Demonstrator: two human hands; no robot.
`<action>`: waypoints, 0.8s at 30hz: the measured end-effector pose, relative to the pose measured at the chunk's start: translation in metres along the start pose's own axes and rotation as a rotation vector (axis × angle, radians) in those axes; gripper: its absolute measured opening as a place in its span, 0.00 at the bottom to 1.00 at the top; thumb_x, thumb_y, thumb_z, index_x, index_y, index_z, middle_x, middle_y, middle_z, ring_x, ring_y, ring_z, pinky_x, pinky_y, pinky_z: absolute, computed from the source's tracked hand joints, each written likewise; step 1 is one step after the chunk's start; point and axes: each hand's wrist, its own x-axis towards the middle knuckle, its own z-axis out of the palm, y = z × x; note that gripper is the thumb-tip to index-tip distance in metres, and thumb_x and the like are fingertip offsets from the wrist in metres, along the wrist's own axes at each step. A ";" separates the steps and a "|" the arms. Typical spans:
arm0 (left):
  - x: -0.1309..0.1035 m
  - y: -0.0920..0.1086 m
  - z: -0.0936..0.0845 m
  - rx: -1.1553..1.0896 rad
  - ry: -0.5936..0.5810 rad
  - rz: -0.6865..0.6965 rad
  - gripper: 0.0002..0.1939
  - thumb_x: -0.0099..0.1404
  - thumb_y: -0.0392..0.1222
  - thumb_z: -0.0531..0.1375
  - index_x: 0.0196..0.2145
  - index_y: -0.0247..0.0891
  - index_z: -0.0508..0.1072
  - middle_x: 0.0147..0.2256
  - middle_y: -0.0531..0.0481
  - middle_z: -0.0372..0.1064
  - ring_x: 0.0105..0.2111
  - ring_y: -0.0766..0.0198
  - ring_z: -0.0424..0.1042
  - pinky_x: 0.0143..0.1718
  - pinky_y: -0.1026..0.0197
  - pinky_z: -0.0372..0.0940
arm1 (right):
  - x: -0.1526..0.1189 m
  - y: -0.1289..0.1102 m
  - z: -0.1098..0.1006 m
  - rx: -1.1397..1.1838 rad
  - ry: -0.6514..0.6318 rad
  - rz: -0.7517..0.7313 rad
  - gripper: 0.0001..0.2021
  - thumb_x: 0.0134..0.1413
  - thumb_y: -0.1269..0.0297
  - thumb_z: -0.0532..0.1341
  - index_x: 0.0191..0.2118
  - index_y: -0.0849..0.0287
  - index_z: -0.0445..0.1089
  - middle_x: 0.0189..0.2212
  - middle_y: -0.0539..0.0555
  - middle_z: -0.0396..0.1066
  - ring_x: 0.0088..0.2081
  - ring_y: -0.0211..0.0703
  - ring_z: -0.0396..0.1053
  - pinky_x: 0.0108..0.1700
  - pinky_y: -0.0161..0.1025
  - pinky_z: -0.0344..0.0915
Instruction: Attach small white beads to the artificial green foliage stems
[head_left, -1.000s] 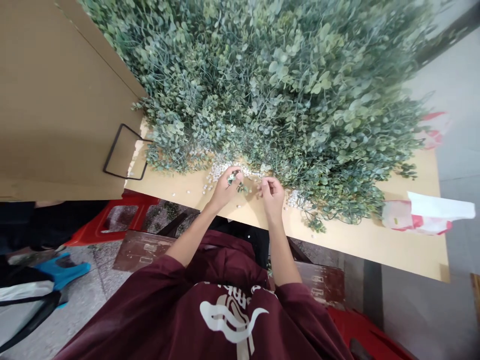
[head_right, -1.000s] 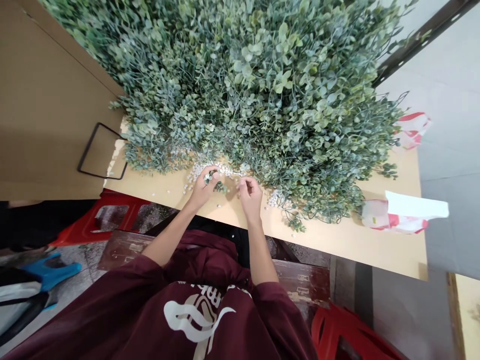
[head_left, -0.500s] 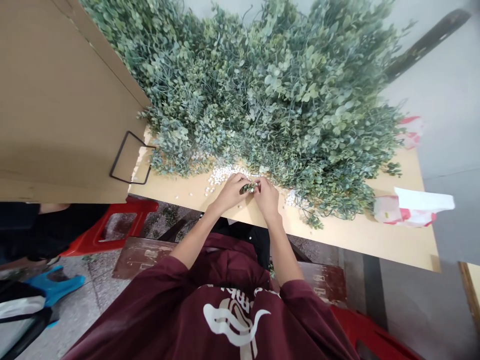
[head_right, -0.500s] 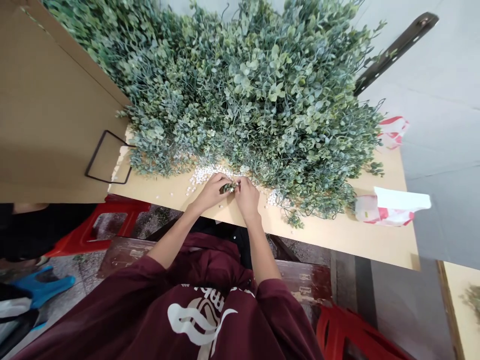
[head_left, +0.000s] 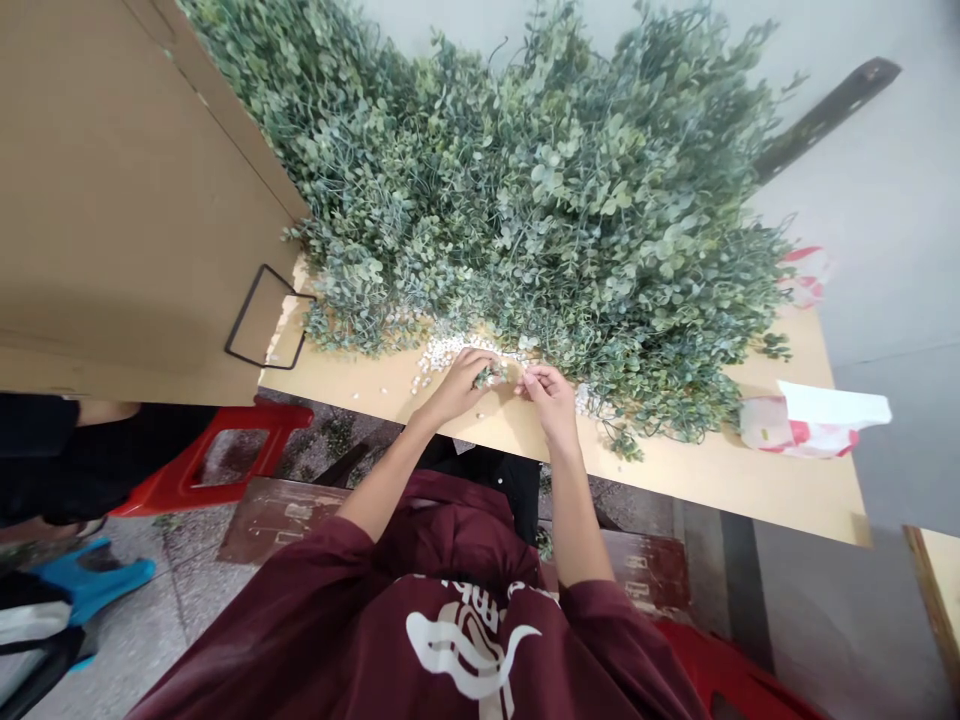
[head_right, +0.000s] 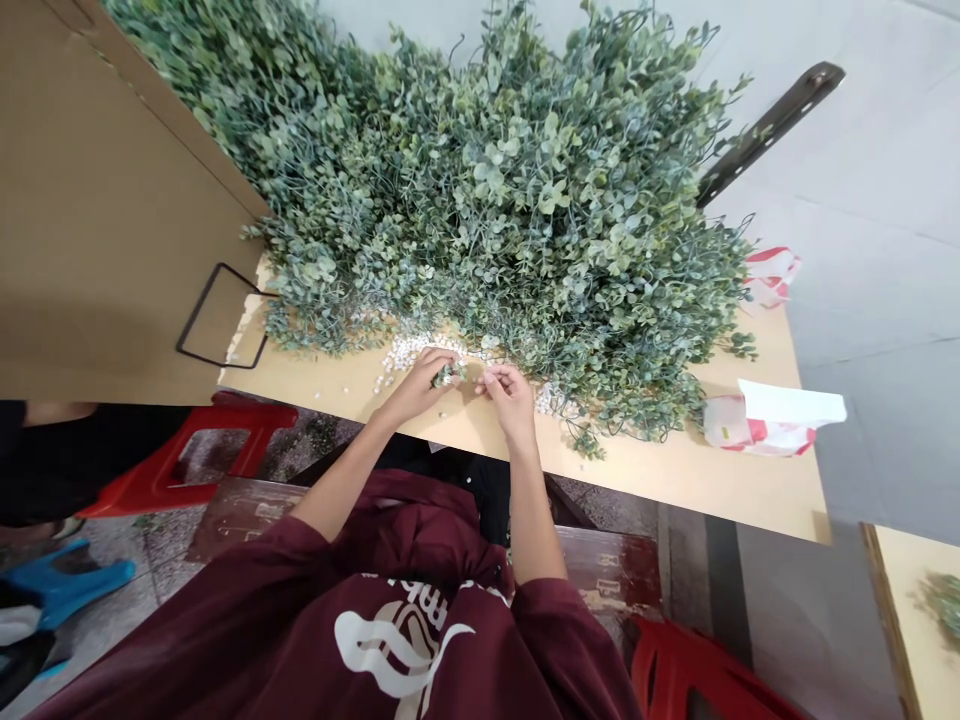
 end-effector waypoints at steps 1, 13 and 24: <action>0.000 0.000 -0.001 -0.051 0.027 -0.018 0.07 0.67 0.40 0.56 0.42 0.37 0.69 0.48 0.42 0.67 0.52 0.56 0.62 0.55 0.53 0.58 | -0.002 0.000 0.001 0.064 -0.009 0.022 0.12 0.50 0.56 0.66 0.37 0.56 0.69 0.29 0.50 0.74 0.29 0.37 0.71 0.37 0.38 0.70; -0.001 0.003 -0.002 -0.249 0.039 -0.129 0.16 0.68 0.54 0.54 0.34 0.36 0.66 0.33 0.49 0.63 0.36 0.63 0.64 0.40 0.62 0.61 | -0.008 0.000 0.020 0.330 -0.184 0.173 0.11 0.47 0.57 0.69 0.34 0.55 0.71 0.28 0.49 0.73 0.28 0.37 0.71 0.37 0.39 0.70; 0.003 0.005 -0.007 -0.302 -0.107 -0.112 0.20 0.68 0.54 0.53 0.26 0.36 0.63 0.27 0.52 0.59 0.29 0.65 0.60 0.33 0.63 0.57 | -0.004 0.000 0.016 0.408 -0.225 0.252 0.06 0.50 0.61 0.68 0.32 0.56 0.73 0.23 0.46 0.66 0.23 0.32 0.63 0.29 0.31 0.62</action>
